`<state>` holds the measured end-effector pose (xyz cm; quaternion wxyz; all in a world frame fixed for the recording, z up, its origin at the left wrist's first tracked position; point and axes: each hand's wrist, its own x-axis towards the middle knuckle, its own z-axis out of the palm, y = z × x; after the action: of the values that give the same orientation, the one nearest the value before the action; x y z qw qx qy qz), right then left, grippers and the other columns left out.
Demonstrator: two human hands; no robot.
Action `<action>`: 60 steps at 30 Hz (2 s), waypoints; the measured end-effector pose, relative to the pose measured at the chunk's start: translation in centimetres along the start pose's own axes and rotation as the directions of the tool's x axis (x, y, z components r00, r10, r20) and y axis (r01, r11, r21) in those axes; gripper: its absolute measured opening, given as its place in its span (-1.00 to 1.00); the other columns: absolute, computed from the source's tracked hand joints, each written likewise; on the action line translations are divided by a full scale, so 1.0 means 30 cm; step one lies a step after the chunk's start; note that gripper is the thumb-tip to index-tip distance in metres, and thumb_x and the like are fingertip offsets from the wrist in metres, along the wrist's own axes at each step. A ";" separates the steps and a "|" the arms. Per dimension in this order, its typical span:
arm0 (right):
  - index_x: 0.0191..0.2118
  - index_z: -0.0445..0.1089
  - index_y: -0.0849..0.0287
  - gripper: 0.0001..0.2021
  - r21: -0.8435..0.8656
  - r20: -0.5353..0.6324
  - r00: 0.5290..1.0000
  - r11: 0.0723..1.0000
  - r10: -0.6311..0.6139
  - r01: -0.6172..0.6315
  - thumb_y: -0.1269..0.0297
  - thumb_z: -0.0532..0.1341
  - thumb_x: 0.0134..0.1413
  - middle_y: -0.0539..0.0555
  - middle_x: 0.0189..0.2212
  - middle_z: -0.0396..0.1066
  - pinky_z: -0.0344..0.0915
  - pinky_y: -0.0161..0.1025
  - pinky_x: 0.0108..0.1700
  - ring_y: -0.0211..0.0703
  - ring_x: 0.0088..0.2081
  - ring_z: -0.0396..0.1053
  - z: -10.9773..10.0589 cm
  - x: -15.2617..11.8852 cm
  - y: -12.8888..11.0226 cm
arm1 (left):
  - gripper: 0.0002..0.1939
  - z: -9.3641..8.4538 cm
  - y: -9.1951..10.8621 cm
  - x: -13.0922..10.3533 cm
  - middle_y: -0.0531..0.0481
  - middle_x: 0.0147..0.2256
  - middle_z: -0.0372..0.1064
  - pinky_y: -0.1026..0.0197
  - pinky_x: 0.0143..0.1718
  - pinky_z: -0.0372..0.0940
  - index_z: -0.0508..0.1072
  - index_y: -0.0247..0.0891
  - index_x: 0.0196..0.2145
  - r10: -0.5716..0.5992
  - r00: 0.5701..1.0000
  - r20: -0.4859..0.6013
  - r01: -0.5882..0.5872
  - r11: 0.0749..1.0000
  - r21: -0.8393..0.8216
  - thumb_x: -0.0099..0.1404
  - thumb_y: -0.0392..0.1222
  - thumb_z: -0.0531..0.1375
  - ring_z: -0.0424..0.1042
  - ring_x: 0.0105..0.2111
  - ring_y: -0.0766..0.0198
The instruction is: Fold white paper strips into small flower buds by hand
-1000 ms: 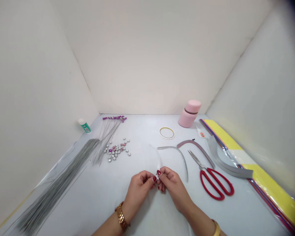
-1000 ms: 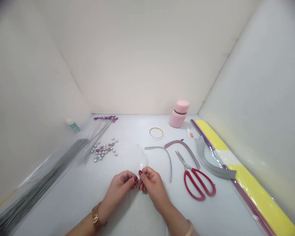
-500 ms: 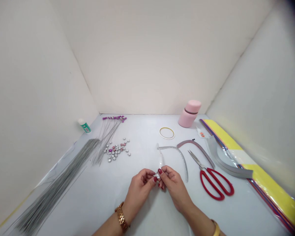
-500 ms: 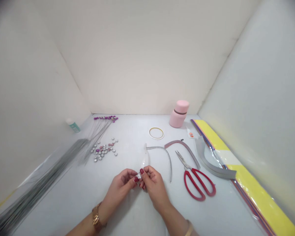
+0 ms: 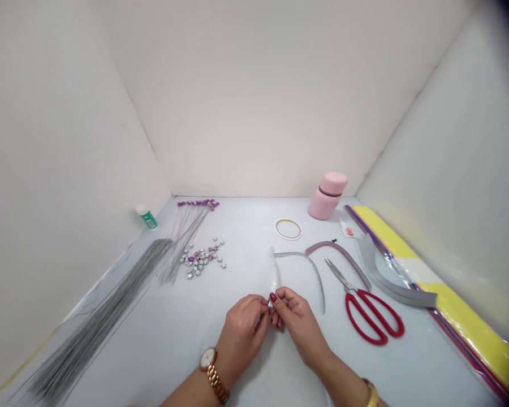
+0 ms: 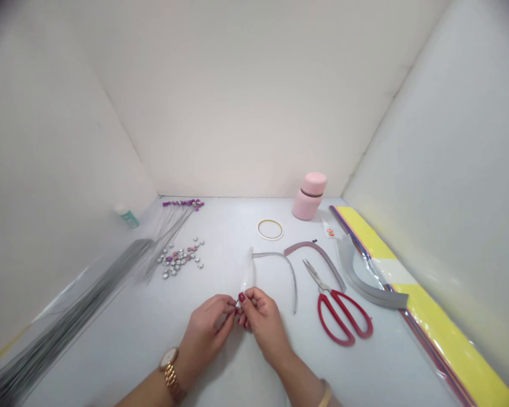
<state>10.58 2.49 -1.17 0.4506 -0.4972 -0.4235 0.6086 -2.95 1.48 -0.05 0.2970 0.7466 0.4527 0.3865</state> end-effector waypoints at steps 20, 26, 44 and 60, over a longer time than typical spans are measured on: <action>-0.48 0.28 0.20 -0.74 -0.057 0.045 0.998 0.997 -0.040 0.042 0.10 0.16 0.00 -0.06 -0.64 0.26 0.11 -0.37 -0.54 -0.32 -0.61 0.19 0.001 -0.007 -0.016 | -0.89 0.016 -0.009 0.034 0.01 -0.58 0.37 0.28 -0.44 0.20 0.36 -0.35 -0.55 -0.524 0.842 0.127 0.453 0.558 -0.695 0.04 -0.26 0.21 0.33 -0.53 0.32; -0.45 0.26 0.20 -0.78 -0.051 0.058 0.998 0.998 -0.038 0.041 0.15 0.11 0.07 -0.05 -0.63 0.26 0.10 -0.37 -0.53 -0.32 -0.60 0.18 -0.005 -0.004 -0.016 | -0.89 0.013 -0.023 0.038 0.01 -0.60 0.36 0.33 -0.47 0.15 0.37 -0.36 -0.56 -0.516 0.813 0.270 0.527 0.456 -0.717 0.08 -0.29 0.18 0.29 -0.56 0.38; -0.45 0.28 0.23 -0.81 0.001 0.125 0.992 1.000 -0.025 0.025 0.20 0.19 0.02 -0.08 -0.62 0.24 0.06 -0.40 -0.54 -0.38 -0.60 0.15 -0.003 -0.009 0.000 | -0.87 0.014 -0.013 0.030 0.05 -0.56 0.36 0.32 -0.44 0.21 0.36 -0.34 -0.53 -0.514 0.855 0.077 0.410 0.576 -0.707 0.08 -0.24 0.21 0.30 -0.53 0.36; -0.47 0.26 0.23 -0.80 0.202 0.198 0.979 0.975 0.056 -0.096 0.20 0.20 0.00 -0.06 -0.65 0.28 0.04 -0.41 -0.57 -0.39 -0.64 0.17 -0.016 -0.006 -0.035 | -0.75 -0.041 -0.010 -0.003 -0.14 -0.25 0.40 0.00 -0.03 0.10 0.37 -0.27 -0.16 0.133 0.966 -0.221 -0.095 0.980 0.176 0.17 -0.36 0.08 0.34 -0.21 0.16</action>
<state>11.20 2.59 -0.17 0.4344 -0.4018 -0.3784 0.7118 -4.15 1.65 0.32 0.1568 0.7433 0.4706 0.4488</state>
